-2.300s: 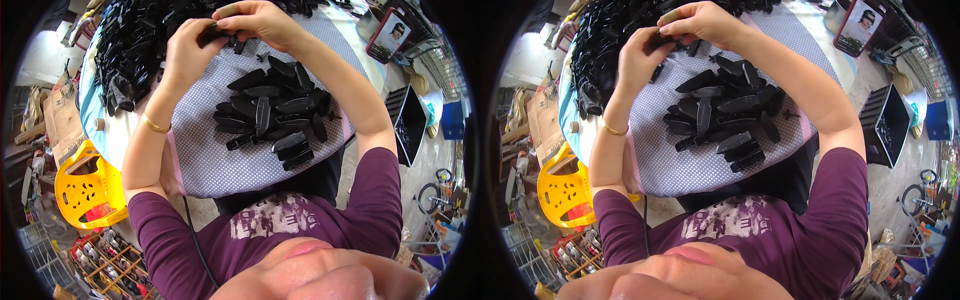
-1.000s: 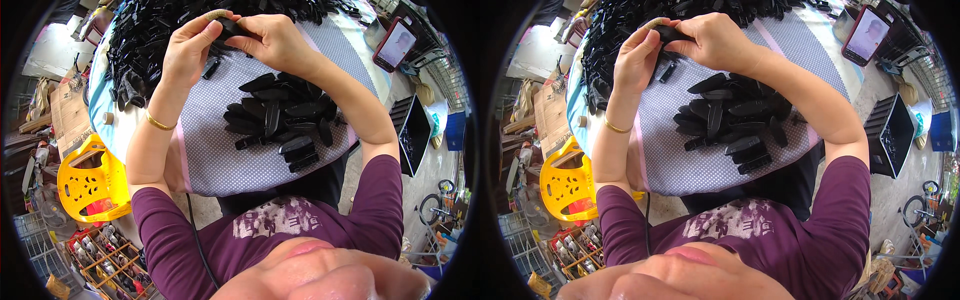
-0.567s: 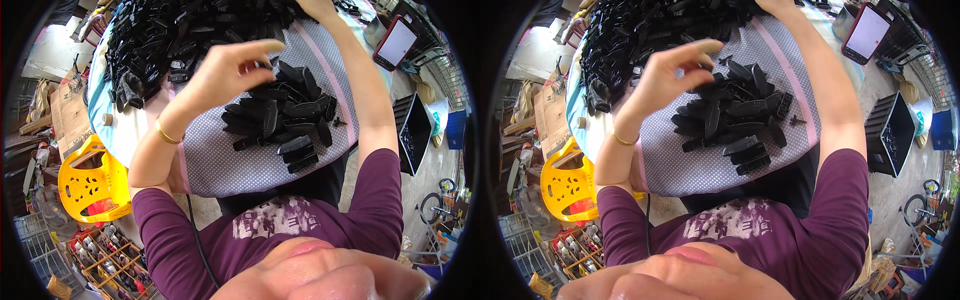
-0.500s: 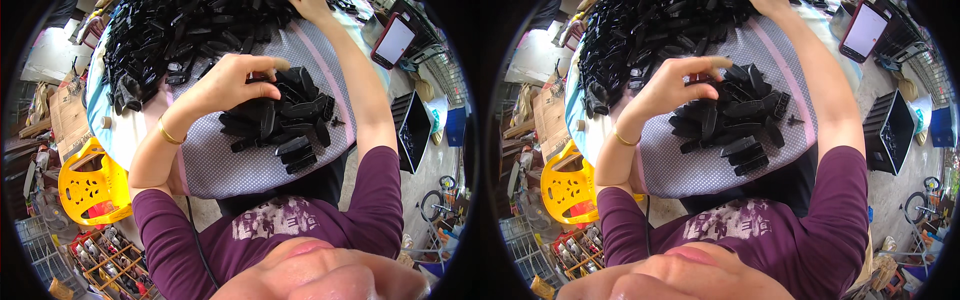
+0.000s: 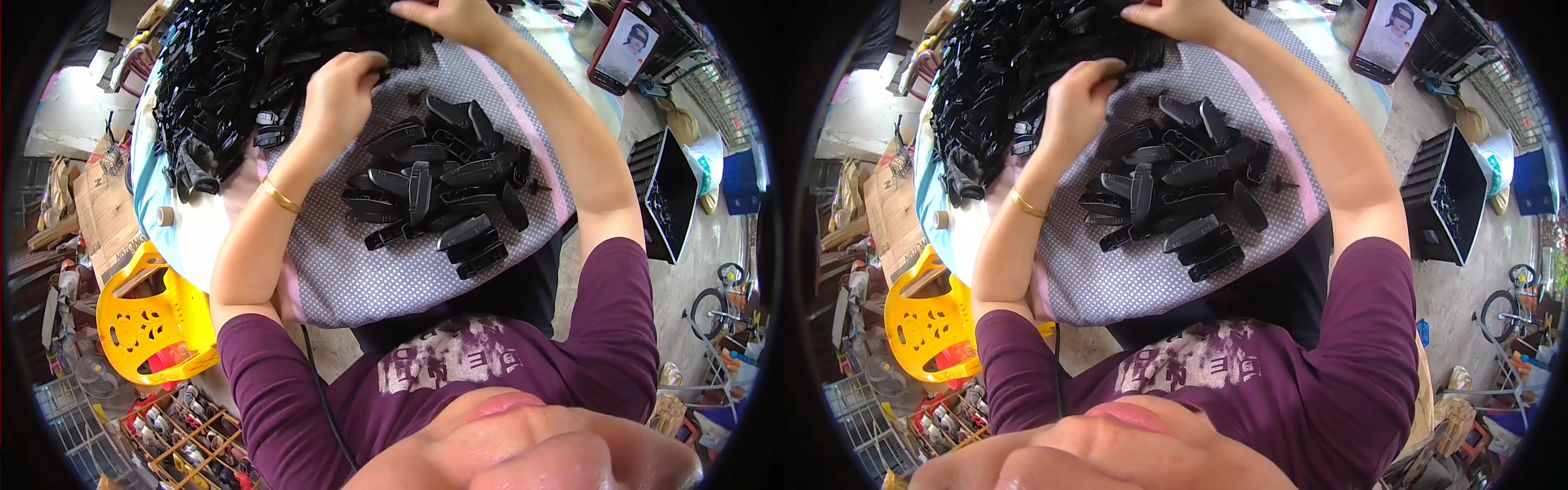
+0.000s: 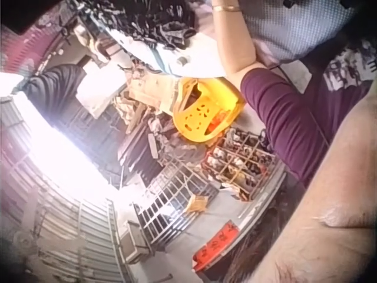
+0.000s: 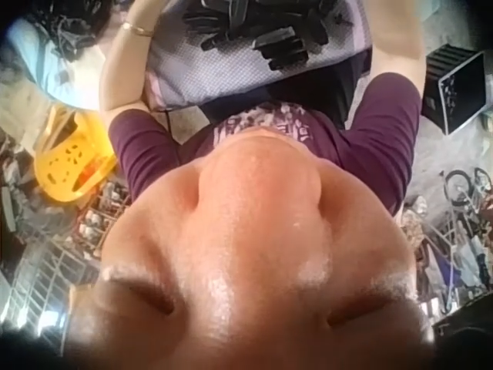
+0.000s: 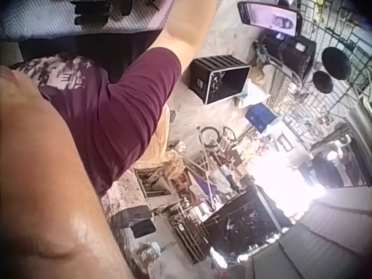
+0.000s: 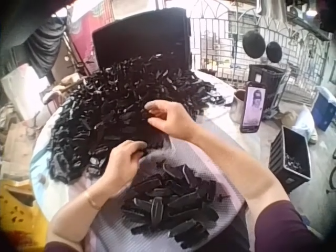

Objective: Assembling small black plastic components at a workstation.

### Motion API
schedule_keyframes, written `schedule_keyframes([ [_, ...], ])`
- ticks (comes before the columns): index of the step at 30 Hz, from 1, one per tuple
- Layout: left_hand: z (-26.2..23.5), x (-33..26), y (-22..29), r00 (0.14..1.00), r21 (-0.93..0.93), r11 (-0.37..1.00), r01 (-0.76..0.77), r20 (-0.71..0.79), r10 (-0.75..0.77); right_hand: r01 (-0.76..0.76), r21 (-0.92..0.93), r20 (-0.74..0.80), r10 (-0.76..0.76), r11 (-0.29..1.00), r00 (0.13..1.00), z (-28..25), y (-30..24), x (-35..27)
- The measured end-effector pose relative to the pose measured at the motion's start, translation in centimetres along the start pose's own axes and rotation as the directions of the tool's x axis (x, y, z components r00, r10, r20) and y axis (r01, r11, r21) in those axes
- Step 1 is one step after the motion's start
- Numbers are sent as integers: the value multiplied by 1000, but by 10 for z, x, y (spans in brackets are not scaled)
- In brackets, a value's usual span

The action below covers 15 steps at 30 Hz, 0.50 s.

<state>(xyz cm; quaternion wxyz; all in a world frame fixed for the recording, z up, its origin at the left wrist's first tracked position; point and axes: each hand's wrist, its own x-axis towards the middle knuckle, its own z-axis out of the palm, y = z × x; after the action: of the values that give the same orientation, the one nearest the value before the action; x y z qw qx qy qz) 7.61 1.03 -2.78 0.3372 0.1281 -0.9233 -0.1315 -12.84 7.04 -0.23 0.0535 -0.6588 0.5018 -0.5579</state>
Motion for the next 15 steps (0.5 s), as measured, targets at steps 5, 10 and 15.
schedule_keyframes([
  [5, -38, 11, -10, 731, -871, 47, 490, 380, -567, 15, 193, 184, -51, 981, 982, 24, -56, -10],
  [10, -43, 8, -9, 759, -895, -1, 446, 378, -530, 119, 21, 157, -121, 993, 980, 34, -65, -19],
  [15, -39, 7, 1, 873, -939, 86, 332, 271, -406, -171, 424, 157, 114, 889, 981, 38, -52, -19],
])
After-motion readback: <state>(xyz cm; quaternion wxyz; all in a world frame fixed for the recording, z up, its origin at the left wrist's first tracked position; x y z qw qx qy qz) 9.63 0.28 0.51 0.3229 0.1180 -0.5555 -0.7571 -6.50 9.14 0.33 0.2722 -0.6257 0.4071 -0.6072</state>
